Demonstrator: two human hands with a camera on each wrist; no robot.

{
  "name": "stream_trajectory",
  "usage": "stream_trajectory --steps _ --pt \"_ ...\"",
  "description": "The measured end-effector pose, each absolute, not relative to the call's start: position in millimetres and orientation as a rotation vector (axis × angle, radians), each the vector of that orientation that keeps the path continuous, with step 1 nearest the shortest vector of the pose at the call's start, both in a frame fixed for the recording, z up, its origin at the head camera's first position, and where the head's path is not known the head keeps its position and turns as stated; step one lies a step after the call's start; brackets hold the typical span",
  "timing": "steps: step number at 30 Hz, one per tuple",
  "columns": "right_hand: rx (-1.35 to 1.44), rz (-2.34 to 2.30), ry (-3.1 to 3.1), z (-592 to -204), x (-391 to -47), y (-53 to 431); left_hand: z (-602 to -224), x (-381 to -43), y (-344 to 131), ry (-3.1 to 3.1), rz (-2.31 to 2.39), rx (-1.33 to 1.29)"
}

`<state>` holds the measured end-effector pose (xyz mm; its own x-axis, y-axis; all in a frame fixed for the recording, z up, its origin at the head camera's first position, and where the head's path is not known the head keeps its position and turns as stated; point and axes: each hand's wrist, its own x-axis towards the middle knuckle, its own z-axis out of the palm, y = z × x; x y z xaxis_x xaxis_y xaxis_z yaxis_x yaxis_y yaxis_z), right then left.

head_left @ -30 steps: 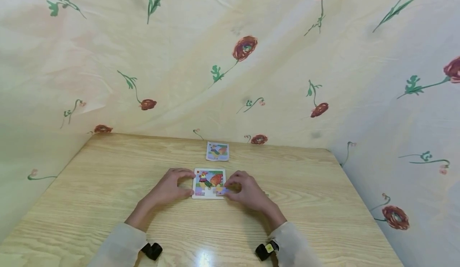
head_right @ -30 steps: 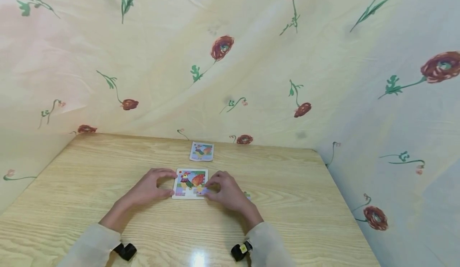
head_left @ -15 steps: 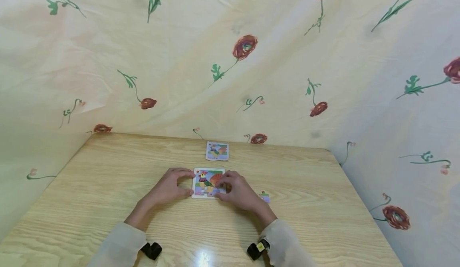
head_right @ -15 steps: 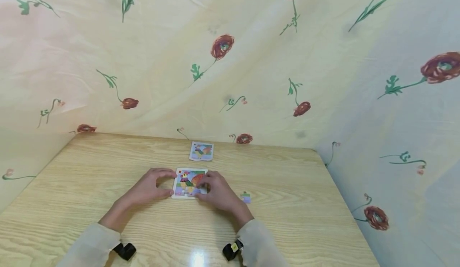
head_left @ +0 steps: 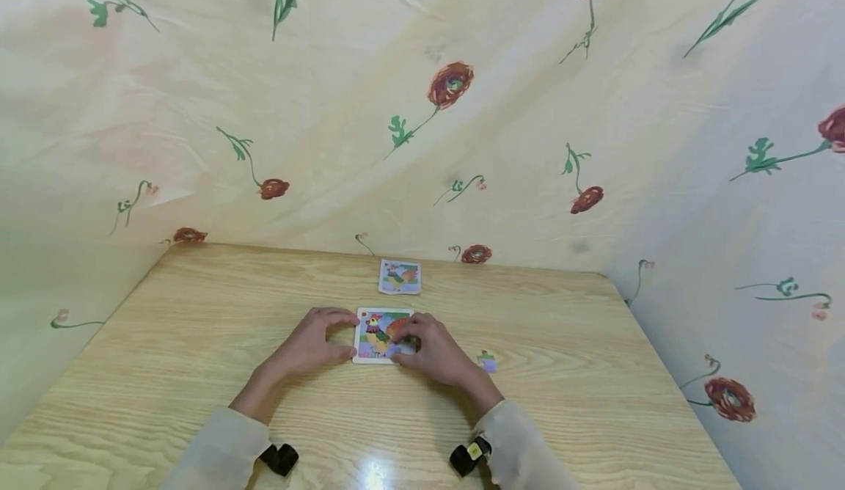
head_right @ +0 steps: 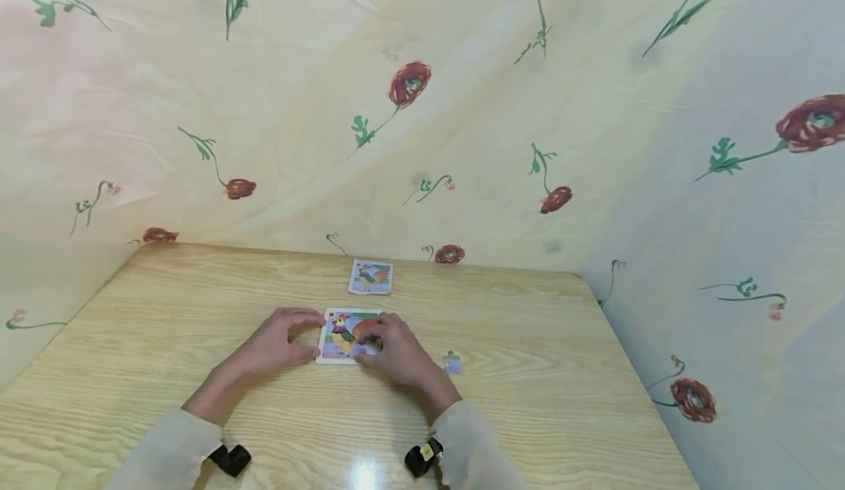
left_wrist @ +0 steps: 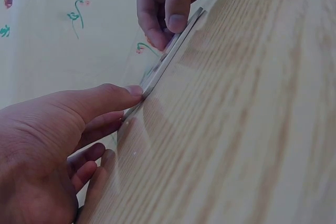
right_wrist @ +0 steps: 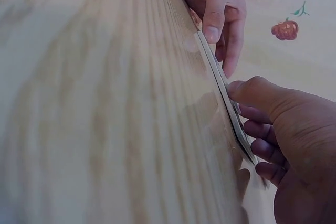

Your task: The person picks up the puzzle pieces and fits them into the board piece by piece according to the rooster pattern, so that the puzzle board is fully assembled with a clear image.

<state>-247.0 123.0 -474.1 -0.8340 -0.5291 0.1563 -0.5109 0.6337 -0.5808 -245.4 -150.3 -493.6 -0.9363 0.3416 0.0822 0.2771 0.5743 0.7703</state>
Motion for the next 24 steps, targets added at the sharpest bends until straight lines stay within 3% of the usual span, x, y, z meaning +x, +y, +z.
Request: stream_trajectory --steps 24 --pt "-0.94 -1.073 2.771 -476.5 -251.1 117.9 -495.4 -247.0 -151.3 2.714 1.312 0.537"
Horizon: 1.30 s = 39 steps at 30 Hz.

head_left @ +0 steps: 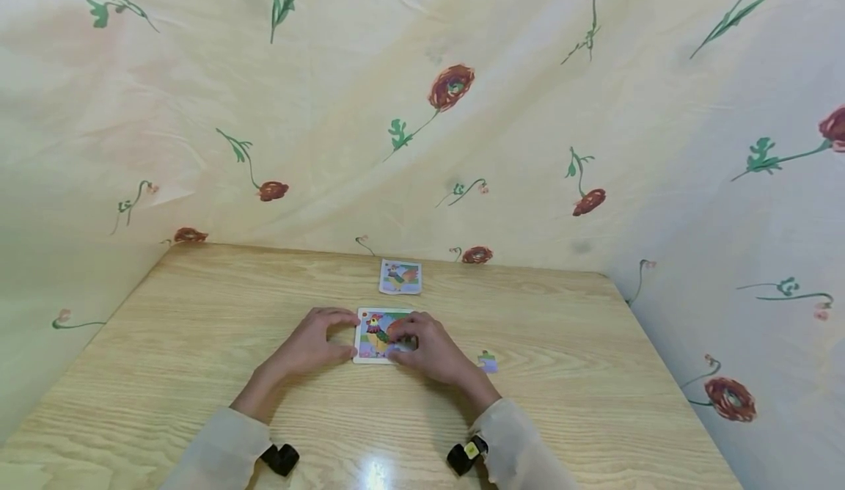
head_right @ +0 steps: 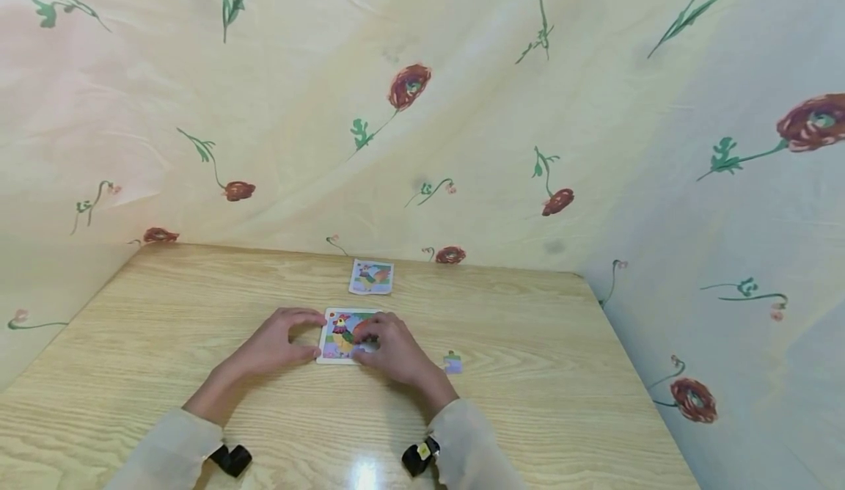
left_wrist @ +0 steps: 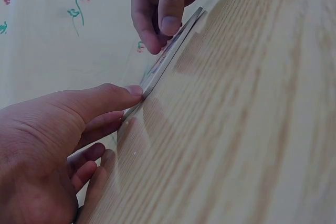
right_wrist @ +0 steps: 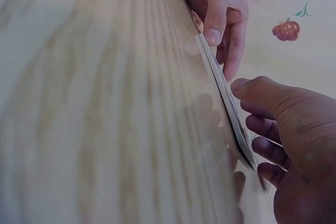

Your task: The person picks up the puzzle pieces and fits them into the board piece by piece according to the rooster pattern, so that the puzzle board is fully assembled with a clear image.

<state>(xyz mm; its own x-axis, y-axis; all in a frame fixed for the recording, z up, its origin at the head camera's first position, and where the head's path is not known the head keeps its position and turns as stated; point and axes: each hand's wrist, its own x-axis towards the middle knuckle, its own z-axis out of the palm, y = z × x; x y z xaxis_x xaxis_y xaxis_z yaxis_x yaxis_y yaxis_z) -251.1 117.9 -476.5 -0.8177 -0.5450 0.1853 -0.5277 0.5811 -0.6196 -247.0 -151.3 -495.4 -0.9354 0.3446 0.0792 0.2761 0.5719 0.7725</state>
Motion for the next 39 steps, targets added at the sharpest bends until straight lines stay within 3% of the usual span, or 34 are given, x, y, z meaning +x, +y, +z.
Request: stream_trajectory --steps 39 --pt "-0.983 -1.018 2.767 -474.9 -246.7 110.9 -493.0 -243.4 -152.2 2.685 1.305 0.511"
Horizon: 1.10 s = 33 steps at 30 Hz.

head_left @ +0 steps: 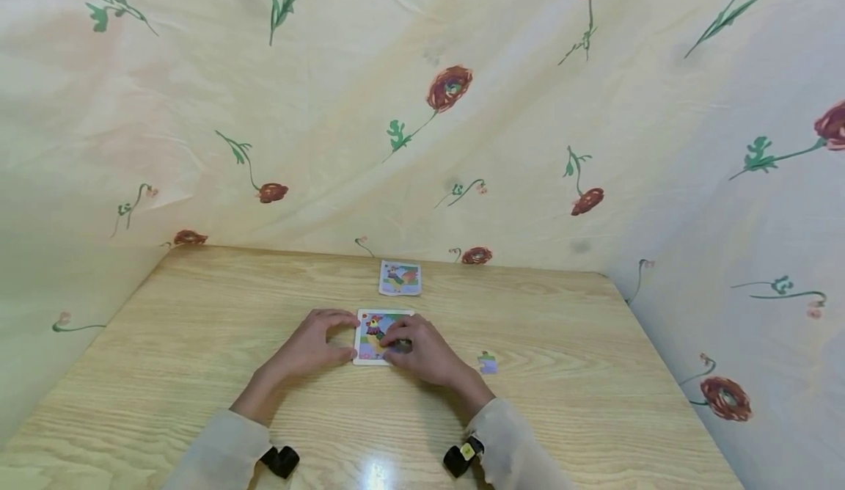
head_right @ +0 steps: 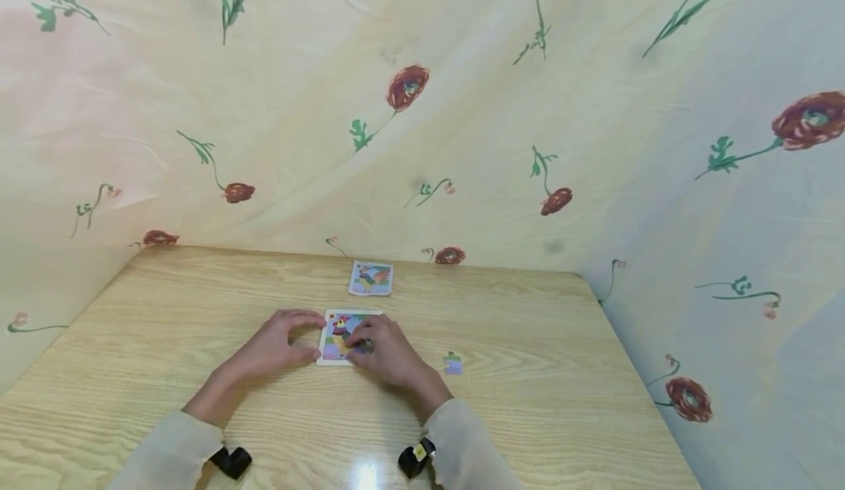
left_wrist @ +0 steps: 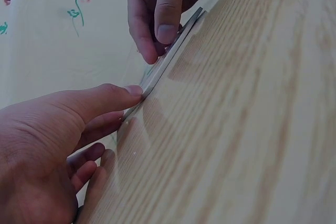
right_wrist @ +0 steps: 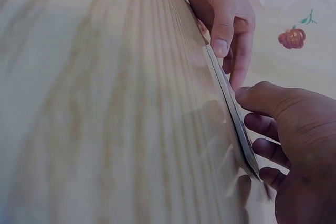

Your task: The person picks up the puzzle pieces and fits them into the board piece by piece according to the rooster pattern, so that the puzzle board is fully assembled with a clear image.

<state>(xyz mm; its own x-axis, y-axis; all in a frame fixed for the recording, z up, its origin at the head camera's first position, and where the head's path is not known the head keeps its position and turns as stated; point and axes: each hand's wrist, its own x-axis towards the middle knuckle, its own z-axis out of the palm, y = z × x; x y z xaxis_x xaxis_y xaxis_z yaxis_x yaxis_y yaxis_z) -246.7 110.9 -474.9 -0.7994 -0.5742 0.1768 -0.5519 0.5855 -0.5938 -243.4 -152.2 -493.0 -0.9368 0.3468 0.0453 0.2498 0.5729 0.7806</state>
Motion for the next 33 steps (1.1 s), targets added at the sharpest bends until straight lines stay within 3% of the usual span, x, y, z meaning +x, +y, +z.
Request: stream_trajectory --steps 16,33 --pt "-0.801 -1.085 2.815 -464.2 -243.2 148.2 -494.5 -245.4 -151.2 2.69 1.305 0.522" --pt "-0.664 -1.074 2.96 -465.7 -221.4 227.2 -493.8 -244.4 -151.2 2.702 1.298 0.523"
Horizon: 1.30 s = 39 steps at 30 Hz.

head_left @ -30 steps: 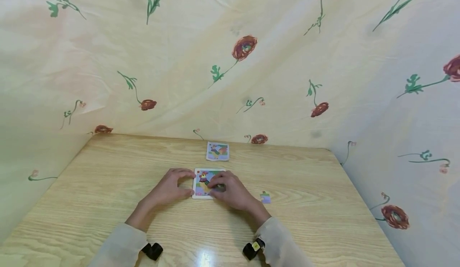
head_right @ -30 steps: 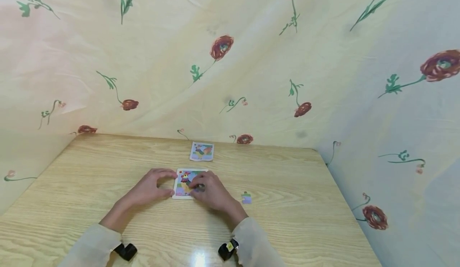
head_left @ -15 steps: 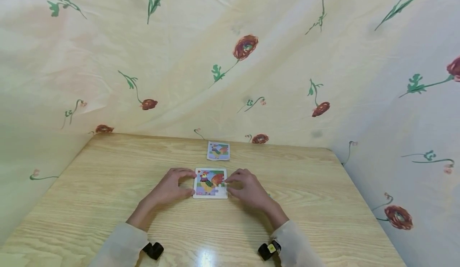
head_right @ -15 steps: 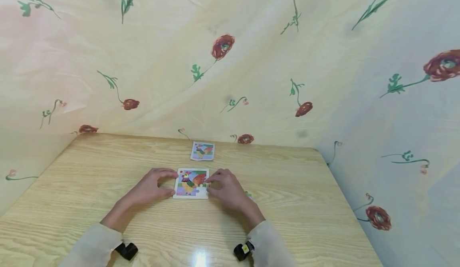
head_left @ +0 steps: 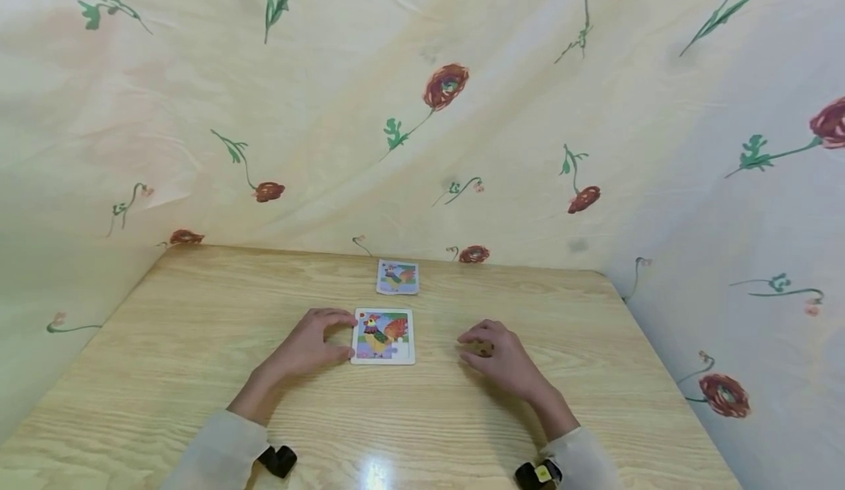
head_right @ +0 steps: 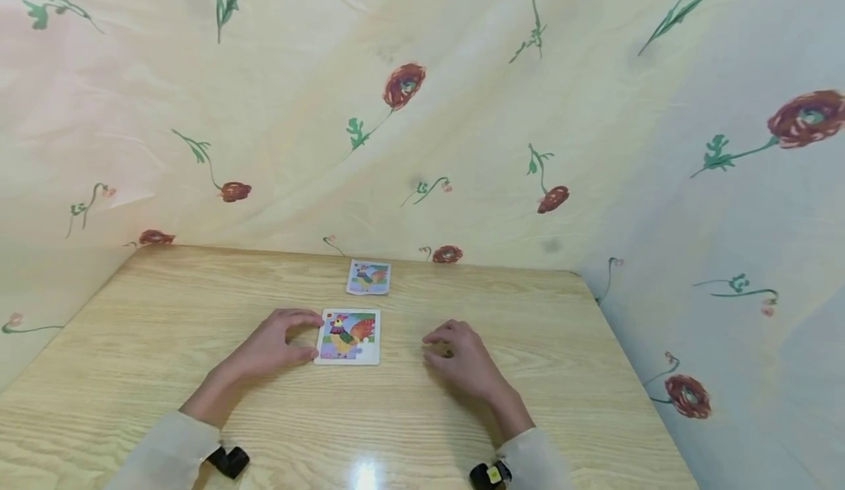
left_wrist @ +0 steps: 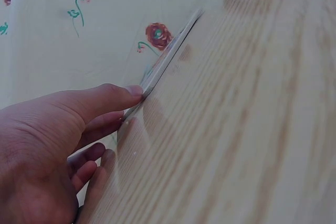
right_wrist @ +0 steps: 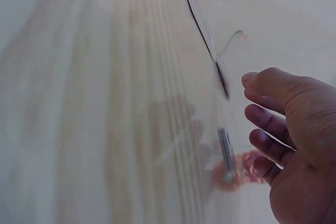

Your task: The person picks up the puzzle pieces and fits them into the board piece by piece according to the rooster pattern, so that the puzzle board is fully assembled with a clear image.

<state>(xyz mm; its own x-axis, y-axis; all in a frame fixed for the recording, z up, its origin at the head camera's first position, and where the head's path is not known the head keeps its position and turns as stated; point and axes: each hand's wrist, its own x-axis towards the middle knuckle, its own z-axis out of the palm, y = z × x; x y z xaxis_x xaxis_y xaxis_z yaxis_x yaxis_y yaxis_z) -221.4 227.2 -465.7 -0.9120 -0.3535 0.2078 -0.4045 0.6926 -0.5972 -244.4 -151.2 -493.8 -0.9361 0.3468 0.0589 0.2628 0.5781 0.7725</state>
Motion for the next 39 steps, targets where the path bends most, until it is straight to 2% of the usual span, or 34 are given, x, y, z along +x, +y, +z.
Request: stream_trajectory --steps 20,39 --pt "0.493 1.084 -2.908 -470.5 -212.6 277.0 -494.8 -244.7 -151.7 2.705 1.305 0.506" --pt "0.557 1.118 -2.905 -473.8 -213.6 281.8 -495.8 -245.3 -150.0 2.692 1.317 0.477"
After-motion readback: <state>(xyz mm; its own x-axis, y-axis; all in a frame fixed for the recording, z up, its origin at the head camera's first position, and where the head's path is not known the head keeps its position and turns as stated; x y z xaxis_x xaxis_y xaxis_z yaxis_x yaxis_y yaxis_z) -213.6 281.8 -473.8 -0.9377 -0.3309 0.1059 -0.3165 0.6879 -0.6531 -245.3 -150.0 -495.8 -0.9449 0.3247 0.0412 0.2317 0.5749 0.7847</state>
